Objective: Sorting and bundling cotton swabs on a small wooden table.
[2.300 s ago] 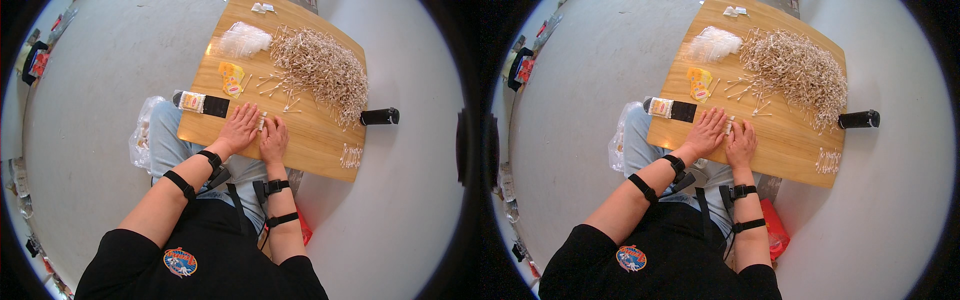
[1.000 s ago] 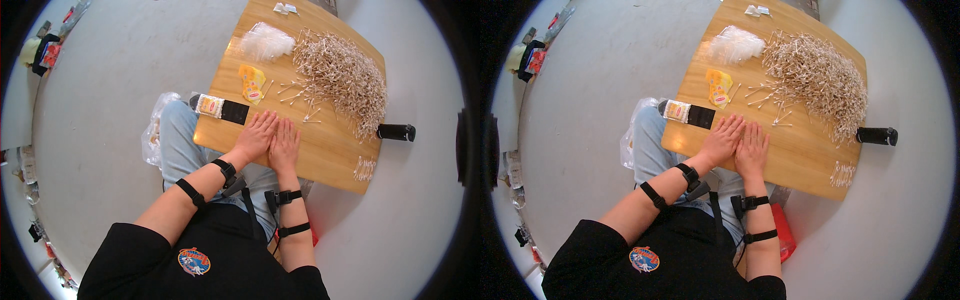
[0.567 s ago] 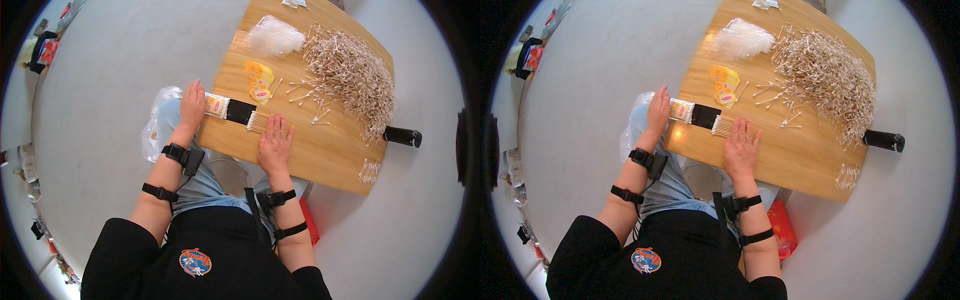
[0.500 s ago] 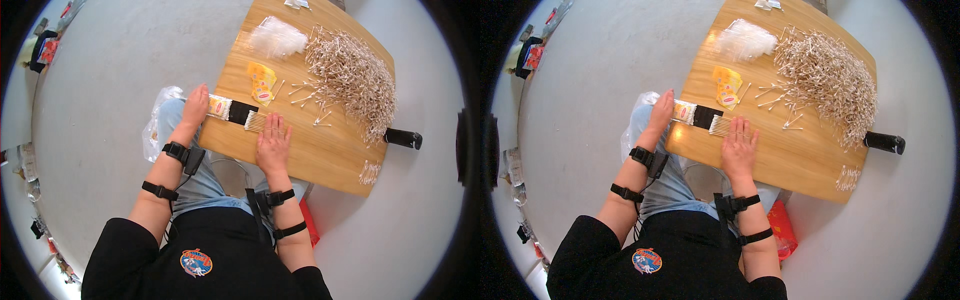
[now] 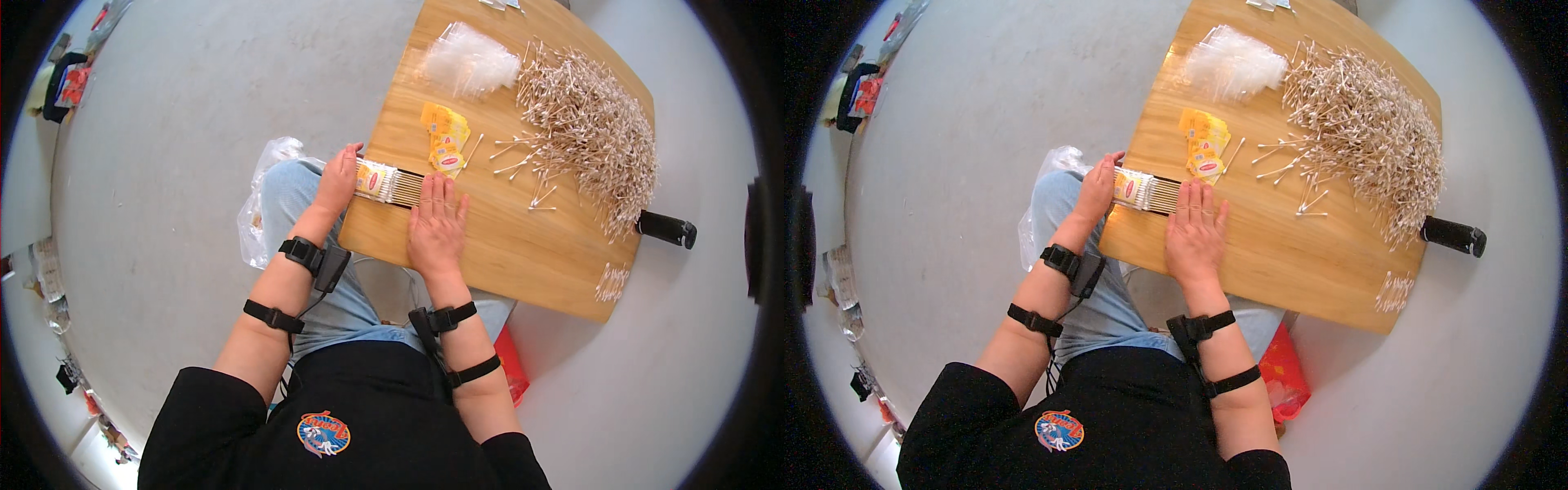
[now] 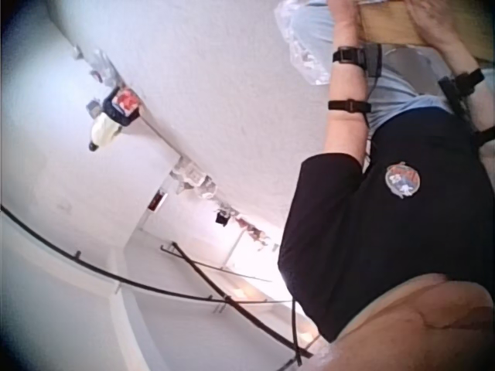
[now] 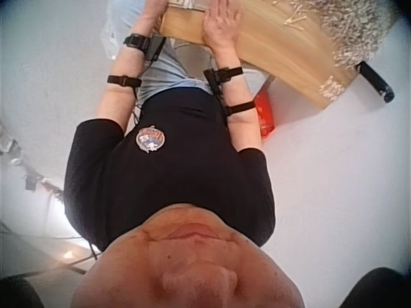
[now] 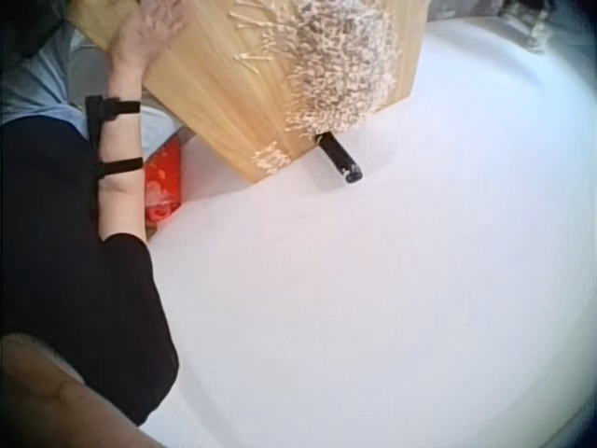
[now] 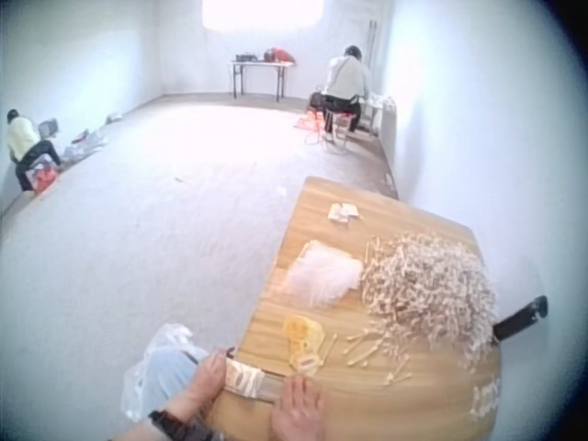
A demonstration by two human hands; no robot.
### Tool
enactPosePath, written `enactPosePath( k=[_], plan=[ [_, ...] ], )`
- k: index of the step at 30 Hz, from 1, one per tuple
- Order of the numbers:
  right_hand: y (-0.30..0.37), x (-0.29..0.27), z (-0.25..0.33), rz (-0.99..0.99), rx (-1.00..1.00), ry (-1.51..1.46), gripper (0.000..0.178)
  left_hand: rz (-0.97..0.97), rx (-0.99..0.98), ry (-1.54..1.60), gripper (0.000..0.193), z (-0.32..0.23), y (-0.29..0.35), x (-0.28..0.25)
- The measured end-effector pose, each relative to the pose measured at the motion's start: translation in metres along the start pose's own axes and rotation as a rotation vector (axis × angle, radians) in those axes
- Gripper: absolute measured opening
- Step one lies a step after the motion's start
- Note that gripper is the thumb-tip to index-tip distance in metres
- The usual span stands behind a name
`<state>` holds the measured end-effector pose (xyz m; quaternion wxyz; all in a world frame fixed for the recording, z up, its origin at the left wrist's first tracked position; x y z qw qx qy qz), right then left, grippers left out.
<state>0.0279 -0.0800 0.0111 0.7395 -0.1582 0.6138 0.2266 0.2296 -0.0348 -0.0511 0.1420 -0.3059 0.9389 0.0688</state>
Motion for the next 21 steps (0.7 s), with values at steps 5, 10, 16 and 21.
enactPosePath(
  k=[5,10,16,21],
  plan=[
    [-0.003,0.003,0.010,-0.011,0.011,0.023,0.062,0.001,0.017,-0.020,0.050,-0.004,0.000,0.000],
    [-0.003,0.006,0.014,0.015,0.008,0.021,0.062,-0.003,0.011,-0.004,0.050,-0.002,0.000,0.000],
    [-0.007,0.007,0.026,0.018,0.002,-0.025,0.063,-0.021,0.057,-0.071,0.049,-0.006,0.000,-0.004],
    [-0.007,0.008,0.031,-0.010,0.008,-0.028,0.060,-0.021,0.148,-0.146,0.046,-0.012,-0.001,-0.006]
  ],
)
Point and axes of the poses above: each hand's wrist, its own y-axis away from the middle knuckle, its own x-axis out of the palm, z = x × y, the point moved 8 cm from there along -y, towards the middle knuckle, and after that the axes turned 10 degrees about x, right-handed, at the moved point
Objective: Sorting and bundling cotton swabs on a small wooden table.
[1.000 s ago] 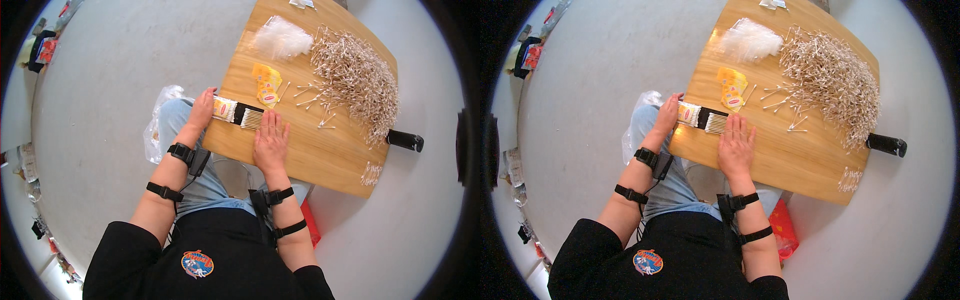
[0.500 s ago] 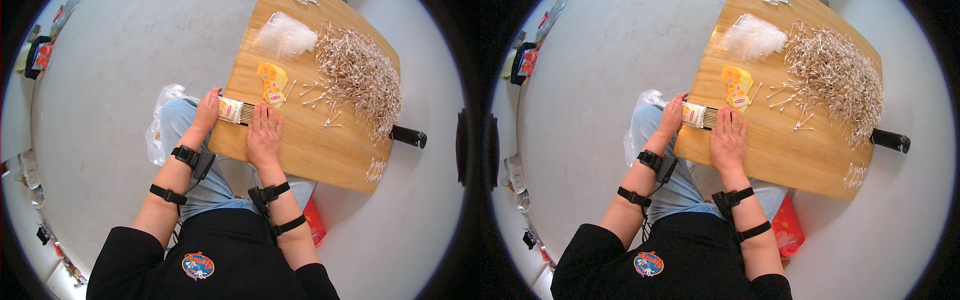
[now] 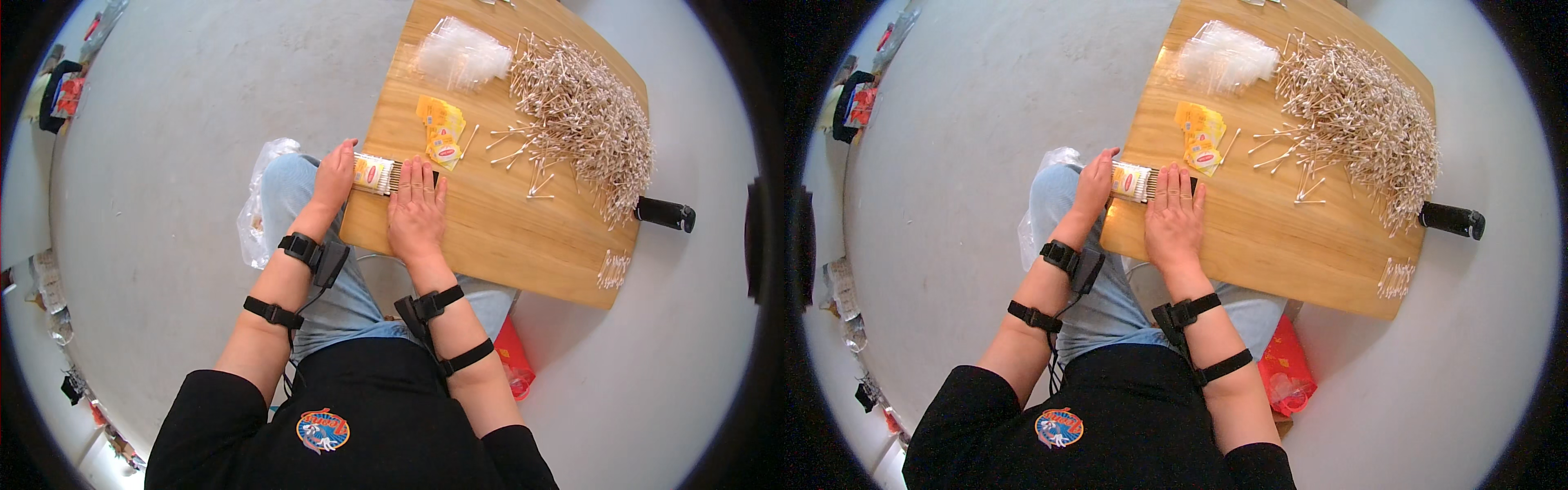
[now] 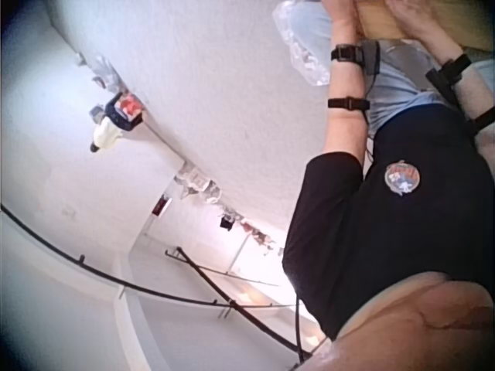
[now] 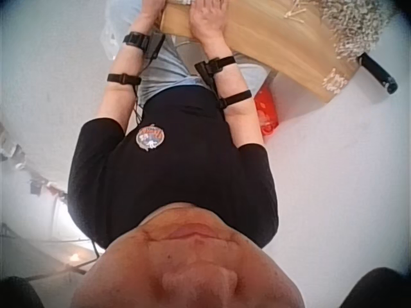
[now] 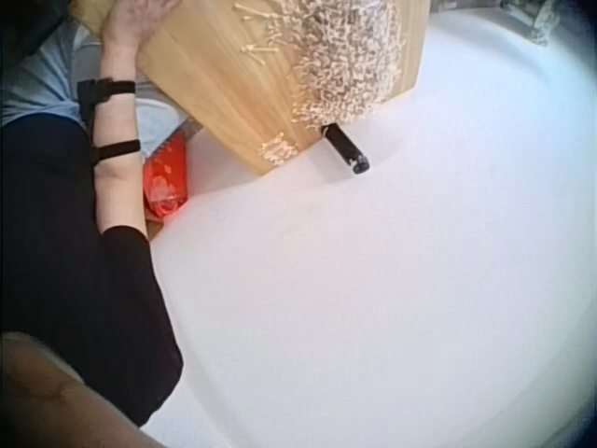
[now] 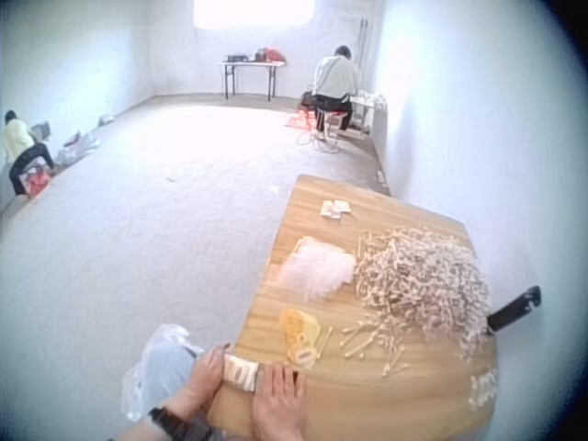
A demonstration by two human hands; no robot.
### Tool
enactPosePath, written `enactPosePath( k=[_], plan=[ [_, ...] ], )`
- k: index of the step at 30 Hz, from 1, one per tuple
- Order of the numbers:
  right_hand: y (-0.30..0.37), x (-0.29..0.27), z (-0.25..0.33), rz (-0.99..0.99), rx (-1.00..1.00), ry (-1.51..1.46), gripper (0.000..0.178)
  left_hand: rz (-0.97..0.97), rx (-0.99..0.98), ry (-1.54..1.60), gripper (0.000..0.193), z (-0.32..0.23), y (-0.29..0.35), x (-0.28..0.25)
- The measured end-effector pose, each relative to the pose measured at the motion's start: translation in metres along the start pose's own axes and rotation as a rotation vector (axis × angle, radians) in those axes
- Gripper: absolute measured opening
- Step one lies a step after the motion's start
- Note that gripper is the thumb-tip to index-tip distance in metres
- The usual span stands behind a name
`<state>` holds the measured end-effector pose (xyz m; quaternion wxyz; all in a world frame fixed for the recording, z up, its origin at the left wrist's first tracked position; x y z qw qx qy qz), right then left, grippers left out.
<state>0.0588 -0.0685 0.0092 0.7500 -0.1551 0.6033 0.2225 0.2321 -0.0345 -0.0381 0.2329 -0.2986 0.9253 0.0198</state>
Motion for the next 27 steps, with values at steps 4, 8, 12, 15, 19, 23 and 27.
enactPosePath(
  k=[4,8,12,15,19,23,27],
  plan=[
    [0.000,-0.005,-0.002,-0.036,-0.010,-0.107,0.065,-0.030,-0.068,0.105,0.045,0.007,0.002,-0.001],
    [0.007,-0.022,-0.020,-0.178,-0.072,-0.397,0.070,-0.096,-0.148,0.283,0.043,0.016,-0.001,-0.011],
    [0.020,-0.027,-0.031,-0.109,-0.055,-0.190,0.071,-0.185,-0.329,0.464,0.041,0.024,0.003,-0.014],
    [0.023,-0.027,-0.026,-0.060,-0.086,-0.145,0.071,-0.163,-0.365,0.458,0.039,0.026,0.002,-0.013],
    [0.025,-0.026,-0.020,-0.032,-0.142,-0.097,0.067,-0.173,-0.319,0.333,0.037,0.020,0.001,-0.010],
    [0.026,-0.022,-0.014,0.002,-0.166,-0.029,0.065,-0.177,-0.323,0.402,0.037,0.026,0.003,-0.008],
    [0.027,-0.018,-0.014,0.008,-0.173,-0.001,0.069,-0.181,-0.315,0.353,0.036,0.025,0.002,-0.007]
  ],
)
Point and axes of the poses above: each hand's wrist, its own y-axis away from the middle knuckle, its own x-axis out of the palm, z = x × y, the point moved 8 cm from there along -y, towards the middle knuckle, and after that the axes turned 10 degrees about x, right-handed, at the moved point
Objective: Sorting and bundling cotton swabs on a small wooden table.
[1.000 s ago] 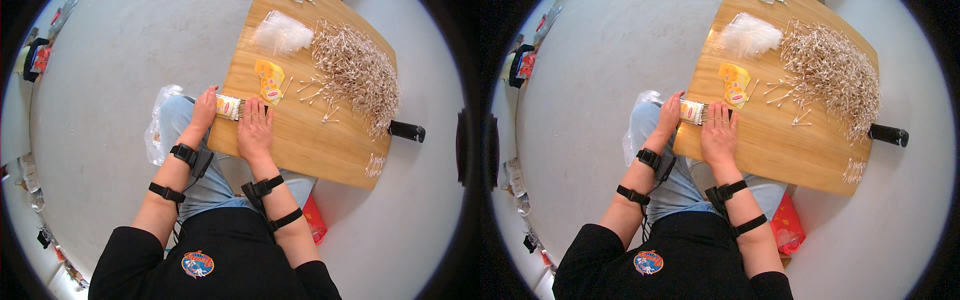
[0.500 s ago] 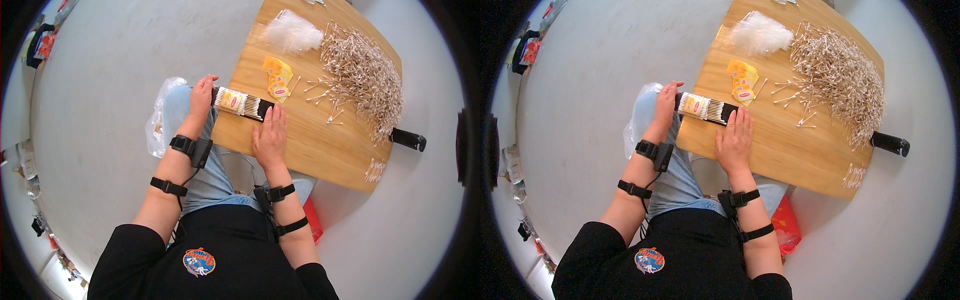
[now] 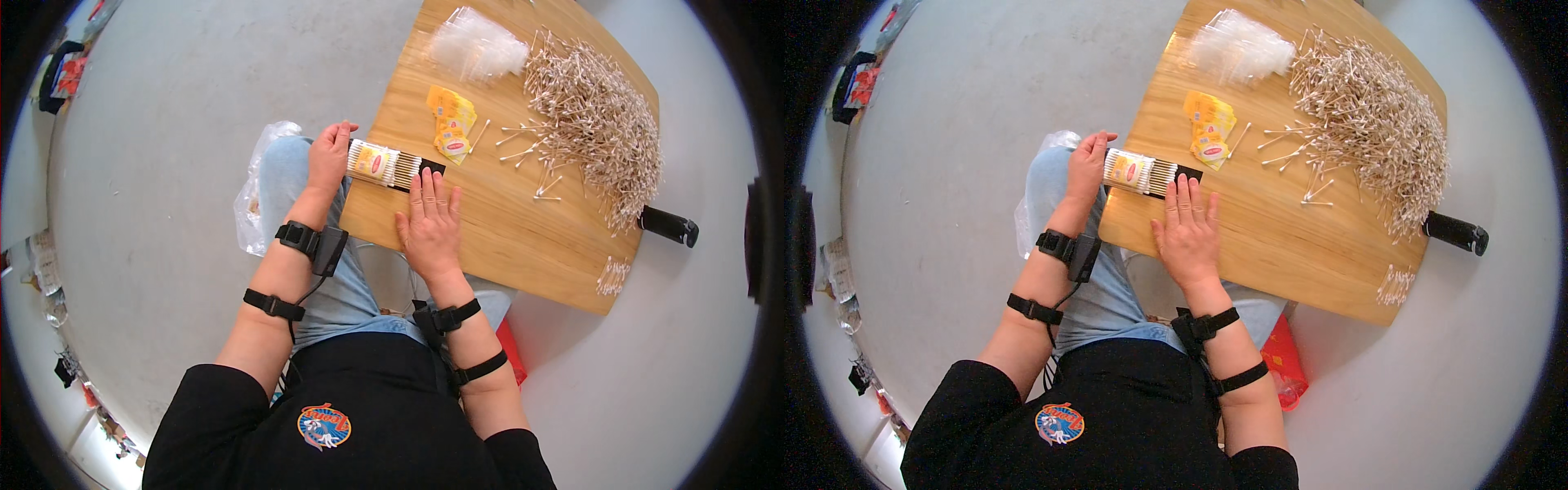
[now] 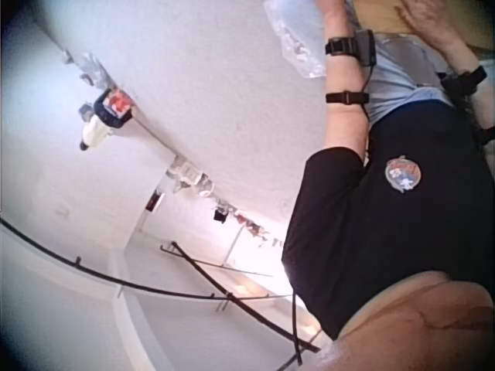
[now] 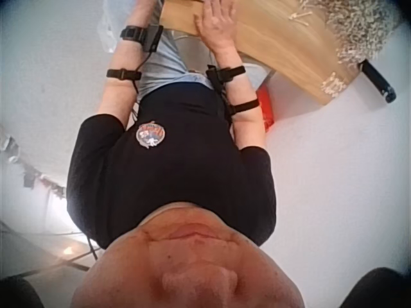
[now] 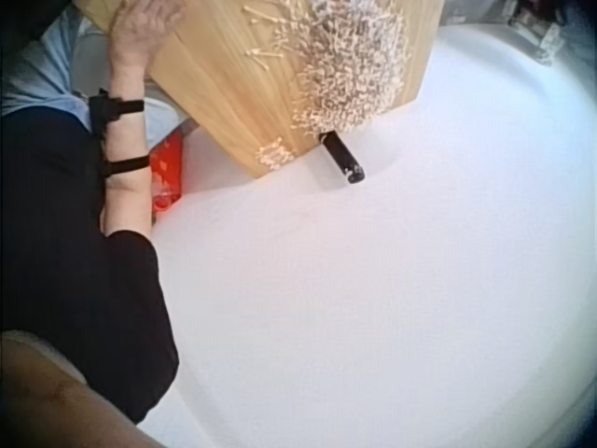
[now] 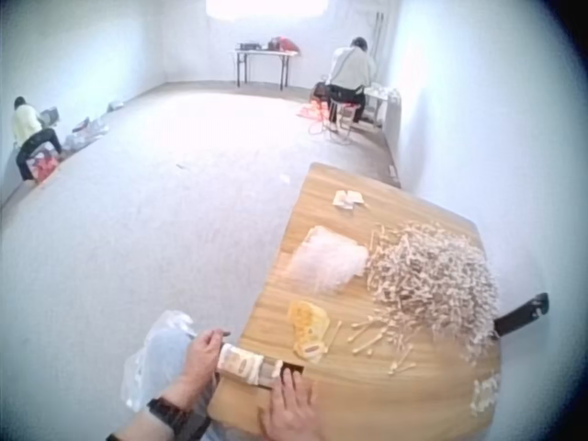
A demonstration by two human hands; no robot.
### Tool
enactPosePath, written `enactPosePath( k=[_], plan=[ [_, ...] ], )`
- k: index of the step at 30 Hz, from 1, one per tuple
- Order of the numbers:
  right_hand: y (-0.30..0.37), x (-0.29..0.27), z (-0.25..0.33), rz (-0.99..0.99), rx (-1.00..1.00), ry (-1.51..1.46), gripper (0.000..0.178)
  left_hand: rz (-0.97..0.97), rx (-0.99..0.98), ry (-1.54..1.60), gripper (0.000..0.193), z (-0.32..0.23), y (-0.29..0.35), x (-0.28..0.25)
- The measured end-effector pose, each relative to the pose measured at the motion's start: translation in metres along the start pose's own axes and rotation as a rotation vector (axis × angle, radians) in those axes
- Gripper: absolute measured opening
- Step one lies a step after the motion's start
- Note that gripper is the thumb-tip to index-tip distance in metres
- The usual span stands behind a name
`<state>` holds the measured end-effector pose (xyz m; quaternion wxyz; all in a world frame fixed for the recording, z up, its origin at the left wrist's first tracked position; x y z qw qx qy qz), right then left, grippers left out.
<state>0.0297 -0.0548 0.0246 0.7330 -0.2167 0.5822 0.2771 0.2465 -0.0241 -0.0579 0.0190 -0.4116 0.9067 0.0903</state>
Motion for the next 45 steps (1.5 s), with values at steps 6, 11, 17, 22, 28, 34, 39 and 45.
enactPosePath(
  k=[6,11,17,22,28,34,39,45],
  plan=[
    [0.000,0.003,0.007,0.016,0.046,-0.119,0.078,-0.003,0.006,-0.039,0.034,-0.002,0.000,0.002],
    [0.000,-0.003,0.006,-0.085,0.040,-0.255,0.067,-0.008,0.007,-0.058,0.036,-0.005,0.002,0.000],
    [-0.006,-0.006,-0.017,-0.174,0.082,-0.406,0.048,0.013,0.016,-0.045,0.035,-0.003,0.001,0.000],
    [-0.017,-0.010,-0.012,-0.133,0.115,-0.267,0.066,0.012,0.015,-0.032,0.035,-0.002,0.000,0.001],
    [-0.020,0.007,0.001,0.040,0.015,-0.053,0.086,0.015,0.015,-0.022,0.034,-0.001,0.001,0.002],
    [-0.022,0.014,0.018,0.055,0.067,-0.077,0.088,0.021,0.014,-0.005,0.035,-0.006,0.002,0.005],
    [-0.025,0.017,0.027,0.058,0.087,-0.101,0.088,0.027,-0.007,0.046,0.035,-0.004,0.003,0.005],
    [-0.012,0.009,0.005,-0.001,0.052,-0.241,0.084,0.027,0.007,0.003,0.034,-0.004,0.003,0.003]
  ],
)
Point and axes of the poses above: each hand's wrist, its own y-axis away from the middle knuckle, its own x-axis out of the palm, z = x × y, the point moved 8 cm from there along -y, towards the middle knuckle, and after that the axes turned 10 degrees about x, right-handed, at the moved point
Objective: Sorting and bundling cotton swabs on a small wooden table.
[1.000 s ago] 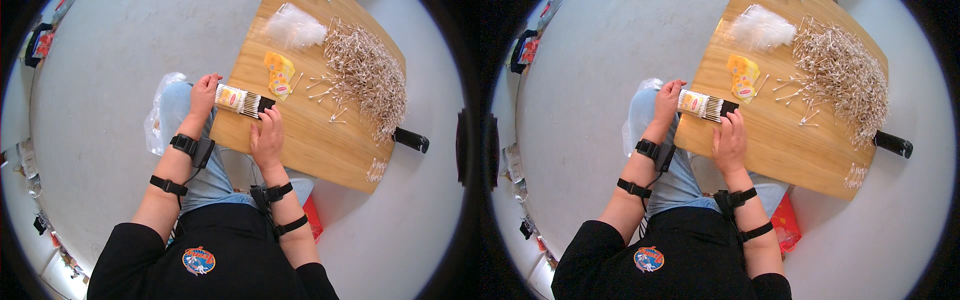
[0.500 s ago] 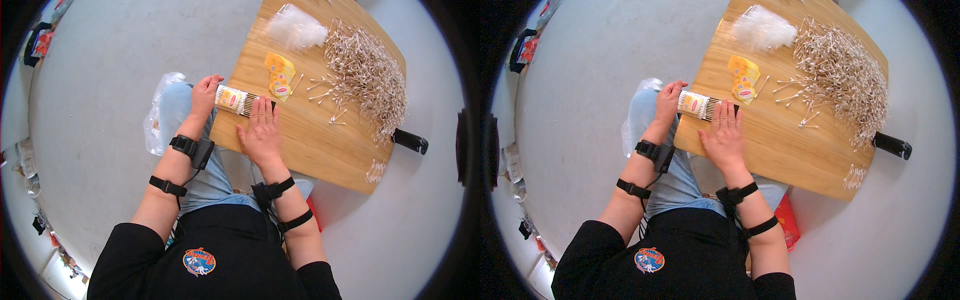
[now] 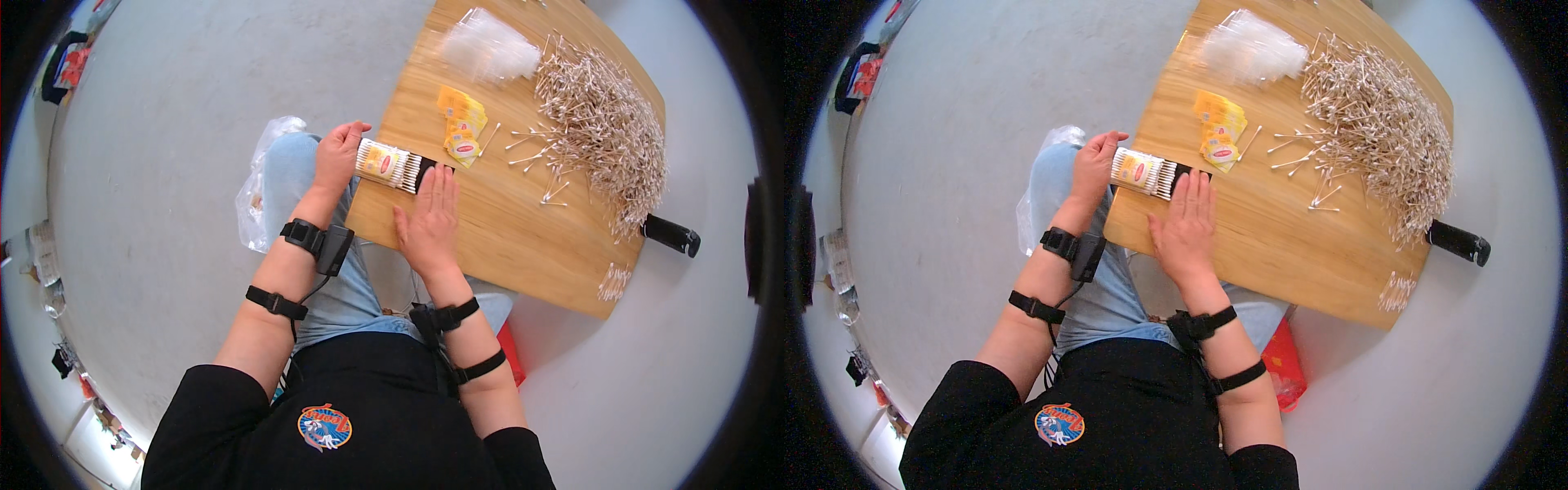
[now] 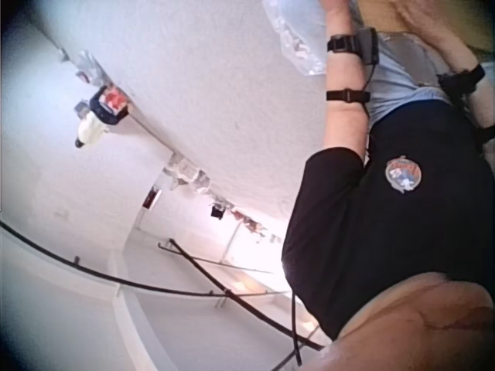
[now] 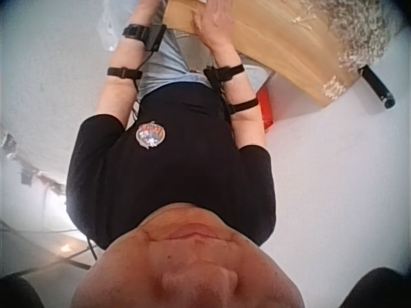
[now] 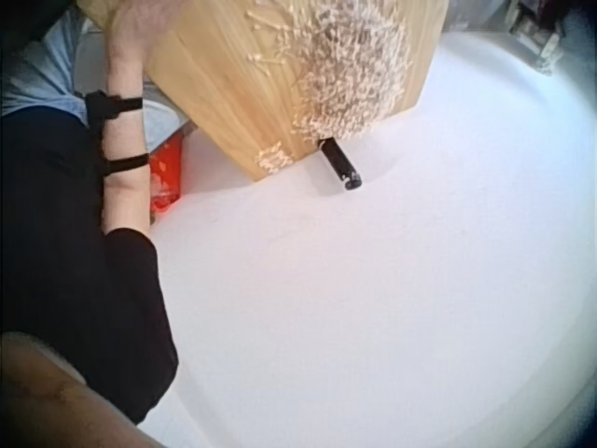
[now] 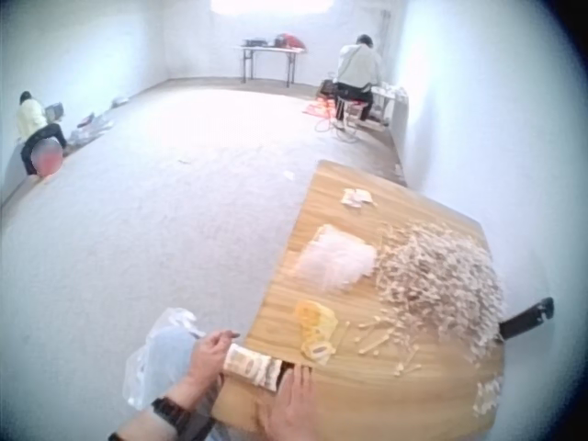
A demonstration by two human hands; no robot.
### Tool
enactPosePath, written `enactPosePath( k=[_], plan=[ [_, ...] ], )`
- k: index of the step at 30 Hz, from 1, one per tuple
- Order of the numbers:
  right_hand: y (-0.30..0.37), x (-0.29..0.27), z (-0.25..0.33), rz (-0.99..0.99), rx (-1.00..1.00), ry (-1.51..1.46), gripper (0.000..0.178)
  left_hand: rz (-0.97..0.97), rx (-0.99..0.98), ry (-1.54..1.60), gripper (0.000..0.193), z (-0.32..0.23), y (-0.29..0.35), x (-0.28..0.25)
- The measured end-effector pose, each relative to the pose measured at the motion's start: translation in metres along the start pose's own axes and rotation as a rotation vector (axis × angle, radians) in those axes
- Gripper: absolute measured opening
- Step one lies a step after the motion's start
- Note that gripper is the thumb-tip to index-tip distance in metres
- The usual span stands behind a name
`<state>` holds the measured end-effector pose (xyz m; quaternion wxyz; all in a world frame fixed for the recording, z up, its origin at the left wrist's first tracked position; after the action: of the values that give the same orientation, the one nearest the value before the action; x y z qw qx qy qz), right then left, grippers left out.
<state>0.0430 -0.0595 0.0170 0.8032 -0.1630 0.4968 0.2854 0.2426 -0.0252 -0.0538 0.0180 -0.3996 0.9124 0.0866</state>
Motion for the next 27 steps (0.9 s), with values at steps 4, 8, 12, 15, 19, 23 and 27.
enactPosePath(
  k=[4,8,12,15,19,23,27],
  plan=[
    [0.011,-0.002,0.004,0.053,-0.008,0.182,0.082,0.005,0.008,0.016,0.034,-0.001,0.001,0.000],
    [0.005,0.006,0.019,0.062,0.031,0.202,0.083,-0.003,0.002,0.030,0.035,-0.004,0.001,0.003],
    [0.003,0.010,0.015,0.097,0.033,0.226,0.084,-0.014,0.036,-0.065,0.035,-0.005,0.001,-0.001],
    [-0.003,-0.002,0.005,-0.021,-0.006,0.073,0.083,0.005,0.065,-0.088,0.035,-0.008,0.002,-0.002],
    [-0.023,-0.001,0.004,0.028,0.011,0.190,0.083,0.005,0.001,-0.033,0.035,-0.009,0.002,0.002],
    [-0.026,0.003,0.005,0.043,0.008,0.205,0.085,-0.011,0.027,-0.053,0.036,-0.011,0.004,0.001],
    [-0.027,0.008,0.014,0.070,-0.005,0.214,0.088,-0.014,0.036,-0.003,0.035,-0.003,0.001,0.001]
  ],
)
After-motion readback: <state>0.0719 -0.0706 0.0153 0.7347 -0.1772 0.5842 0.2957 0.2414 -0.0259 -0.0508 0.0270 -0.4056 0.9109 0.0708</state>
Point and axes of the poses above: each hand's wrist, its own y-axis away from the middle knuckle, its own x-axis out of the palm, z = x × y, the point moved 8 cm from there along -y, towards the middle knuckle, and after that the axes turned 10 degrees about x, right-handed, at the moved point
